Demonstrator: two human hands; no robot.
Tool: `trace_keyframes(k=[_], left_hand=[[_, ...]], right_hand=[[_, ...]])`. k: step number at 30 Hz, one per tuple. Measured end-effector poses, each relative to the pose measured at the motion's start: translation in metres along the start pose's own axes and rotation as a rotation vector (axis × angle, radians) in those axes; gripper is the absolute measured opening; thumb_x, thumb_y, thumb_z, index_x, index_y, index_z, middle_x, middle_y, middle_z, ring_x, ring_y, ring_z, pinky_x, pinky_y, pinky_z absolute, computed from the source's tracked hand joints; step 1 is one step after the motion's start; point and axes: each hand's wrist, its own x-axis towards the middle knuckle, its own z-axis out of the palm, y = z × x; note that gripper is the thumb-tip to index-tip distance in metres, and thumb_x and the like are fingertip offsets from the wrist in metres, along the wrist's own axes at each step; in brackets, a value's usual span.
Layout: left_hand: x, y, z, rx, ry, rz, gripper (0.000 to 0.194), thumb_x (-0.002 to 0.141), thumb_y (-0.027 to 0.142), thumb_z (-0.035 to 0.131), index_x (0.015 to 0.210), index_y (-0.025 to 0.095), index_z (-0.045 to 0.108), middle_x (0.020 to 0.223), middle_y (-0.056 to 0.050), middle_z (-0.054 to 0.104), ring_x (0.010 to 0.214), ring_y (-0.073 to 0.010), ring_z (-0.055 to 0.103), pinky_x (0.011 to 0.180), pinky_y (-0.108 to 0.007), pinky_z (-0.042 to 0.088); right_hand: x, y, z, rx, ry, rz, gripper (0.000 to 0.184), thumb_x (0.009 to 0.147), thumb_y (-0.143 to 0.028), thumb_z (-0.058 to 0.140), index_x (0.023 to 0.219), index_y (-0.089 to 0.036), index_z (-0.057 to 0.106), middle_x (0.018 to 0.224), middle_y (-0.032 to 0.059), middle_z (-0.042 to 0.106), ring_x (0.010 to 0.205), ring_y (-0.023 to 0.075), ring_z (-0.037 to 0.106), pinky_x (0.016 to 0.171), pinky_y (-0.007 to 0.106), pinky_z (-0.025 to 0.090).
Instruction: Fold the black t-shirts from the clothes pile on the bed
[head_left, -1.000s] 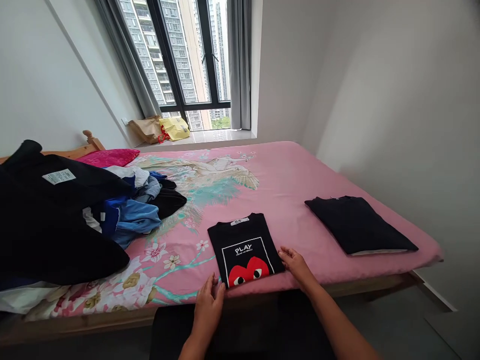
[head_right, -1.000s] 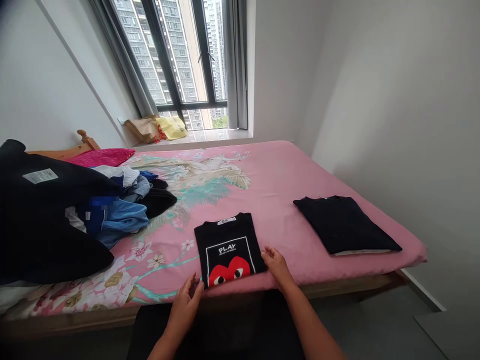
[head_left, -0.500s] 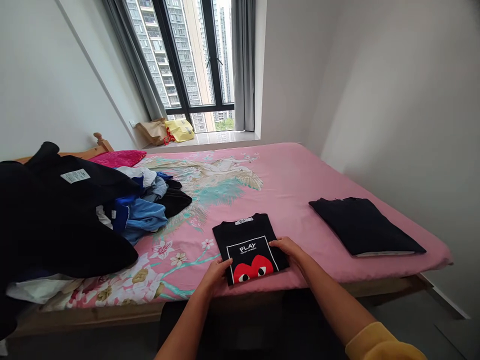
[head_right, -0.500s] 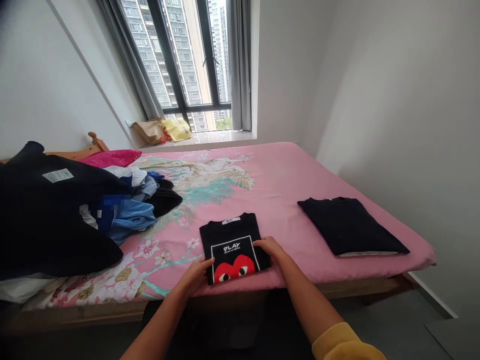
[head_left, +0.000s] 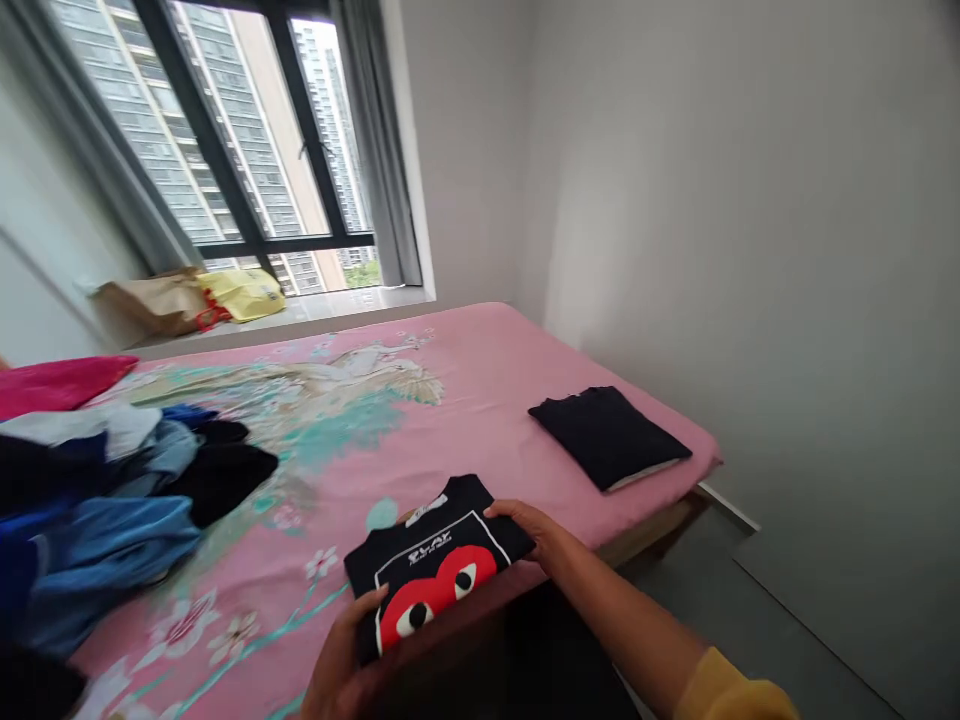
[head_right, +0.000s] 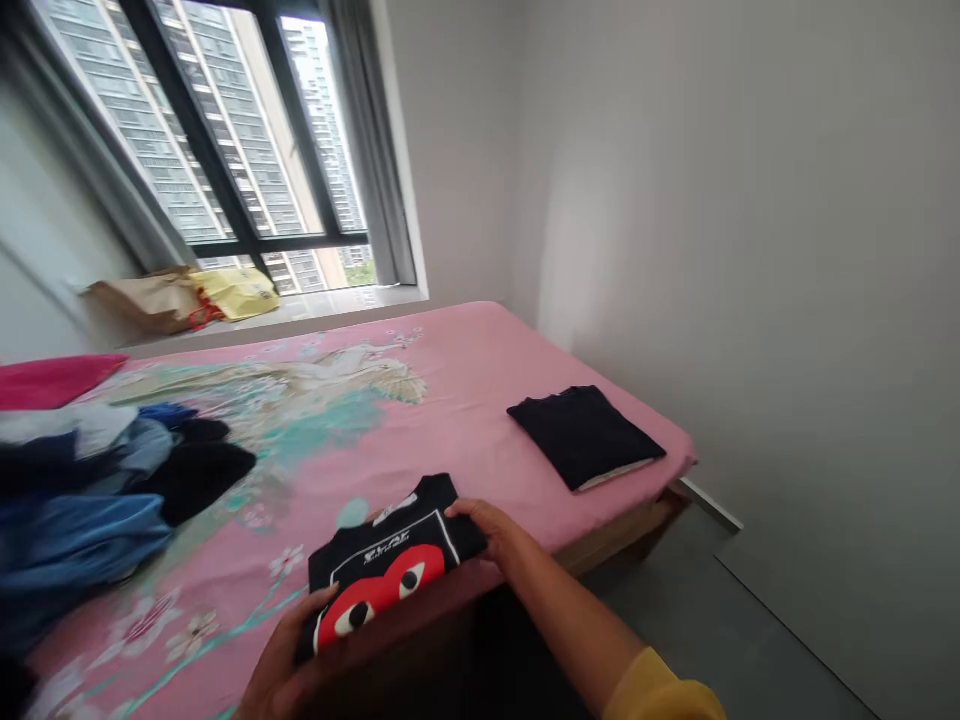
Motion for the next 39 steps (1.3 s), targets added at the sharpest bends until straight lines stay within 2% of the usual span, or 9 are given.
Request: trace_keyframes(k=[3,6,11,16,19,22,27,34,39], left_hand=[[-0.011,-0.022,0.024,0.072,-0.108,-0.127,0.04,0.068,0.021,0.069,0.106,0.013,0.058,0.079,-0.009,0.072,0.086,-0.032,0.068,0.074,-0.042,0.057],[0.001,-0.041,0.067,0.118,-0.213,-0.227,0.048,0.065,0.022,0.069,0.11,0.013,0.057,0.087,-0.011,0.072,0.096,-0.0356,0.064,0.08,-0.047,0.055],[0.045,-0.038,0.181,0.204,-0.354,-0.117,0.054,0.06,0.016,0.065,0.113,0.012,0.057,0.098,-0.013,0.07,0.102,-0.035,0.062,0.087,-0.047,0.053],[0.087,-0.032,0.308,0.352,-0.566,0.164,0.056,0.062,0.014,0.067,0.116,0.014,0.054,0.101,-0.01,0.069,0.099,-0.0291,0.063,0.089,-0.041,0.052],[0.13,-0.056,0.355,0.404,-0.605,0.208,0.051,0.064,0.016,0.068,0.113,0.017,0.054,0.105,-0.008,0.067,0.091,-0.0249,0.065,0.081,-0.038,0.054],[0.181,-0.095,0.365,0.531,-0.496,0.125,0.045,0.065,0.021,0.069,0.106,0.02,0.052,0.097,-0.005,0.067,0.073,-0.0183,0.066,0.06,-0.031,0.055],[0.228,-0.136,0.339,0.72,-0.386,0.05,0.04,0.067,0.036,0.071,0.096,0.021,0.049,0.074,0.001,0.06,0.053,-0.0096,0.055,0.044,-0.021,0.046],[0.205,-0.142,0.343,0.813,-0.346,-0.058,0.043,0.064,0.041,0.074,0.089,0.016,0.049,0.074,-0.004,0.062,0.054,-0.0136,0.059,0.038,-0.022,0.045],[0.2,-0.155,0.343,0.754,-0.355,-0.075,0.041,0.064,0.037,0.074,0.087,0.015,0.049,0.082,-0.008,0.066,0.048,-0.0105,0.059,0.037,-0.019,0.042]], right_hand=[[-0.045,-0.008,-0.03,0.101,-0.002,-0.002,0.018,0.069,-0.02,0.049,0.08,-0.009,0.058,0.067,0.0075,0.065,0.064,0.0154,0.064,0.069,0.025,0.053],[-0.084,-0.032,-0.066,0.054,0.098,-0.071,0.017,0.069,-0.023,0.052,0.079,-0.011,0.059,0.068,0.0078,0.066,0.067,0.0167,0.065,0.07,0.026,0.053],[-0.129,-0.119,-0.118,-0.155,0.298,-0.396,0.024,0.071,-0.027,0.053,0.091,-0.016,0.059,0.081,0.0058,0.068,0.078,0.0189,0.065,0.074,0.028,0.052],[-0.152,-0.219,-0.188,-0.2,0.171,-0.645,0.035,0.072,-0.027,0.053,0.104,-0.013,0.058,0.09,0.009,0.068,0.08,0.0205,0.065,0.075,0.032,0.052],[-0.145,-0.25,-0.247,-0.23,0.153,-0.687,0.037,0.071,-0.026,0.058,0.106,-0.015,0.058,0.093,0.0085,0.068,0.079,0.0195,0.065,0.074,0.031,0.052],[-0.123,-0.244,-0.308,-0.287,0.33,-0.514,0.033,0.067,-0.026,0.065,0.098,-0.016,0.06,0.087,0.0064,0.069,0.076,0.0174,0.064,0.072,0.029,0.052],[-0.091,-0.197,-0.371,-0.3,0.539,-0.352,0.032,0.072,-0.043,0.065,0.088,-0.015,0.063,0.077,0.0074,0.068,0.067,0.0152,0.062,0.062,0.026,0.05],[-0.079,-0.191,-0.38,-0.546,0.741,-0.3,0.044,0.074,-0.058,0.059,0.087,-0.016,0.066,0.067,0.0062,0.066,0.054,0.0142,0.056,0.052,0.026,0.044],[-0.077,-0.182,-0.384,-0.673,0.853,-0.297,0.044,0.076,-0.06,0.055,0.075,-0.016,0.062,0.047,-0.0009,0.052,0.037,0.0099,0.042,0.041,0.023,0.031]])
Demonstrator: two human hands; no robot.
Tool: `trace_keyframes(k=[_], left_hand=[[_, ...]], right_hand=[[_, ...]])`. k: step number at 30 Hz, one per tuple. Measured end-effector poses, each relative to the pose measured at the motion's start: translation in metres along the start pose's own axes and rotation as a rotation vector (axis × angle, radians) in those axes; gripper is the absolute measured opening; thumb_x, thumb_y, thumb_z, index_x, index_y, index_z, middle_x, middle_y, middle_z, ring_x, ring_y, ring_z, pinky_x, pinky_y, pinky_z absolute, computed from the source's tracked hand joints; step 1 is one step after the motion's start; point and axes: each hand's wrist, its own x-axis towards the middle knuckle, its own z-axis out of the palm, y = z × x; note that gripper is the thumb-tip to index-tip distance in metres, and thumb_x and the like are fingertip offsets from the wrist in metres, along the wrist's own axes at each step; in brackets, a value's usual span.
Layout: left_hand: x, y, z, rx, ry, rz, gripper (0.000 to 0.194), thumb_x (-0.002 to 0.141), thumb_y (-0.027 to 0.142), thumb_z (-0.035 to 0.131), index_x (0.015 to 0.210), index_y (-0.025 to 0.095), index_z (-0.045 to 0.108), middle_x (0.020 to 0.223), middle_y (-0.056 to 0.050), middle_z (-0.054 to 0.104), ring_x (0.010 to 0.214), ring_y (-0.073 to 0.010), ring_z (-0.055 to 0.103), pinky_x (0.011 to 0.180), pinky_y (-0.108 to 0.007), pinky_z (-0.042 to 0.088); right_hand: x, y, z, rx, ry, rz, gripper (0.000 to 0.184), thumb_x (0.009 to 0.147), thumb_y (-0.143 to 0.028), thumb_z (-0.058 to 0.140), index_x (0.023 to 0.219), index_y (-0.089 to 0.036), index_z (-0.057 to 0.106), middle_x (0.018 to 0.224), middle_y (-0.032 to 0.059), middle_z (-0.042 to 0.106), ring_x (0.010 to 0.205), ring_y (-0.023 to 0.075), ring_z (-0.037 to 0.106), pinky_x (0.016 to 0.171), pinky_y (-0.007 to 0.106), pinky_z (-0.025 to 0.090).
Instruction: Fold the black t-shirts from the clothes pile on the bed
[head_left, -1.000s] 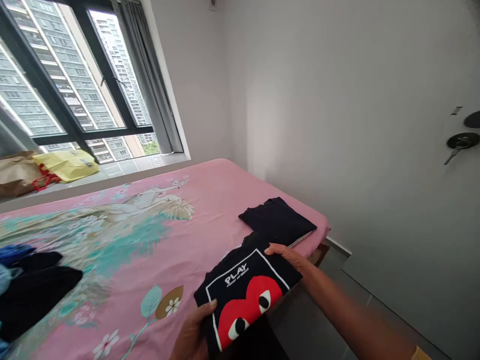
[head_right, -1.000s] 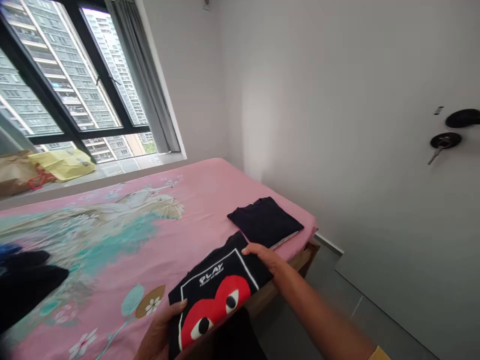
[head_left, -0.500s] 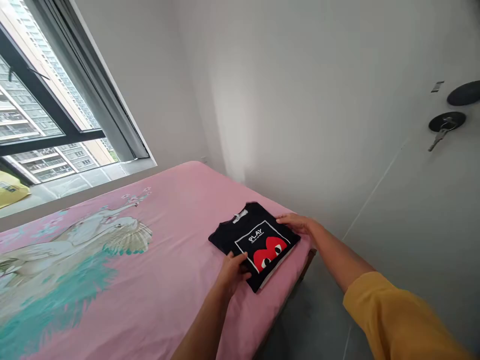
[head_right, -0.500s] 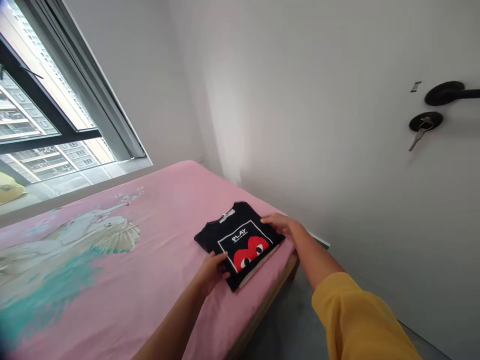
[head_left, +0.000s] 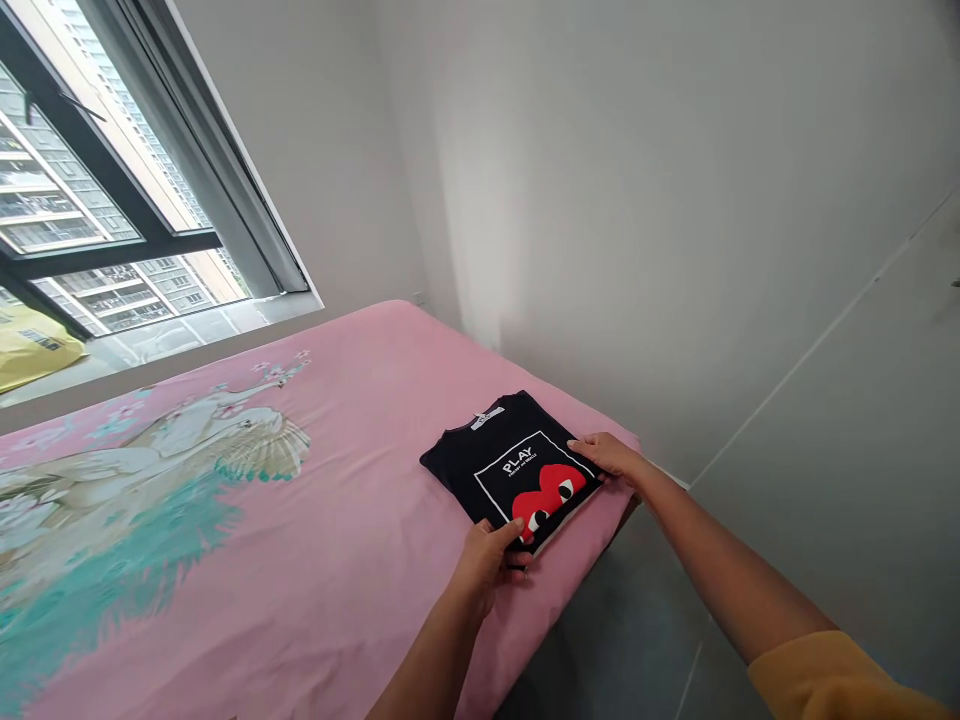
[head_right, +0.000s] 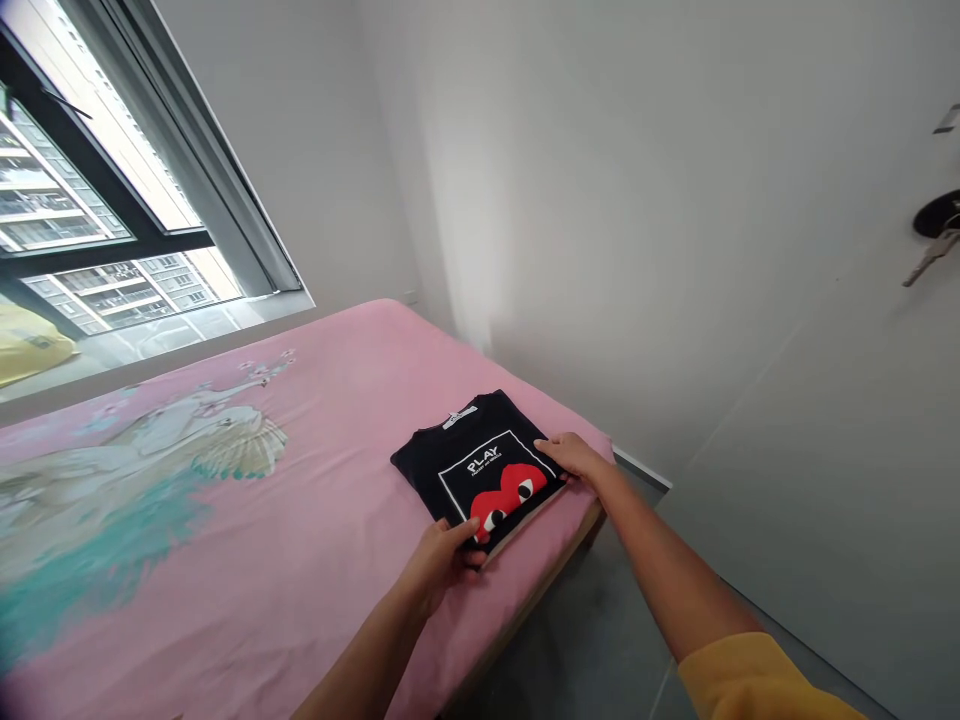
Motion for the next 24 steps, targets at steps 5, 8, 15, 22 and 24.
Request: trace_keyframes(k=[5,8,15,22,24], left_hand=[[0.0,-0.009,0.005,0.003,0.084,0.057,0.041,0.065,0.035,0.074,0.09,0.017,0.047,0.078,-0.005,0.065,0.044,-0.0092,0.056,0.036,-0.019,0.041],[-0.002,-0.013,0.007,0.056,0.132,0.063,0.043,0.065,0.037,0.073,0.088,0.018,0.043,0.077,-0.006,0.067,0.041,-0.0105,0.055,0.035,-0.021,0.04],[-0.006,-0.025,0.007,0.058,0.136,0.071,0.051,0.063,0.052,0.071,0.077,0.023,0.031,0.06,-0.001,0.061,0.038,-0.0121,0.052,0.034,-0.022,0.037],[-0.029,-0.07,-0.004,0.039,0.035,0.131,0.052,0.059,0.057,0.07,0.085,0.022,0.041,0.056,0.004,0.053,0.039,-0.0095,0.049,0.032,-0.018,0.032],[-0.045,-0.093,-0.023,0.069,0.017,0.122,0.054,0.056,0.059,0.071,0.085,0.022,0.045,0.059,0.003,0.055,0.041,-0.0093,0.05,0.032,-0.019,0.033]], right_hand=[[-0.006,0.011,0.003,-0.174,0.187,-0.048,0.044,0.077,-0.059,0.052,0.064,-0.018,0.058,0.044,-0.0015,0.047,0.042,0.0113,0.044,0.045,0.024,0.028],[-0.011,0.01,0.003,-0.278,0.265,-0.065,0.043,0.076,-0.058,0.054,0.06,-0.018,0.057,0.055,0.0027,0.055,0.056,0.0151,0.051,0.054,0.026,0.032],[-0.049,-0.037,0.026,-0.535,0.496,-0.262,0.041,0.086,-0.044,0.045,0.114,-0.016,0.054,0.116,0.015,0.057,0.108,0.0268,0.05,0.091,0.038,0.036],[-0.084,-0.058,0.109,-0.704,0.352,-0.325,0.089,0.074,-0.068,0.05,0.144,-0.02,0.021,0.15,0.0143,0.016,0.137,0.0356,0.006,0.105,0.059,-0.001],[-0.083,-0.051,0.12,-0.714,0.292,-0.265,0.095,0.071,-0.071,0.05,0.145,-0.021,0.018,0.151,0.0145,0.012,0.138,0.0361,0.002,0.104,0.061,-0.004]])
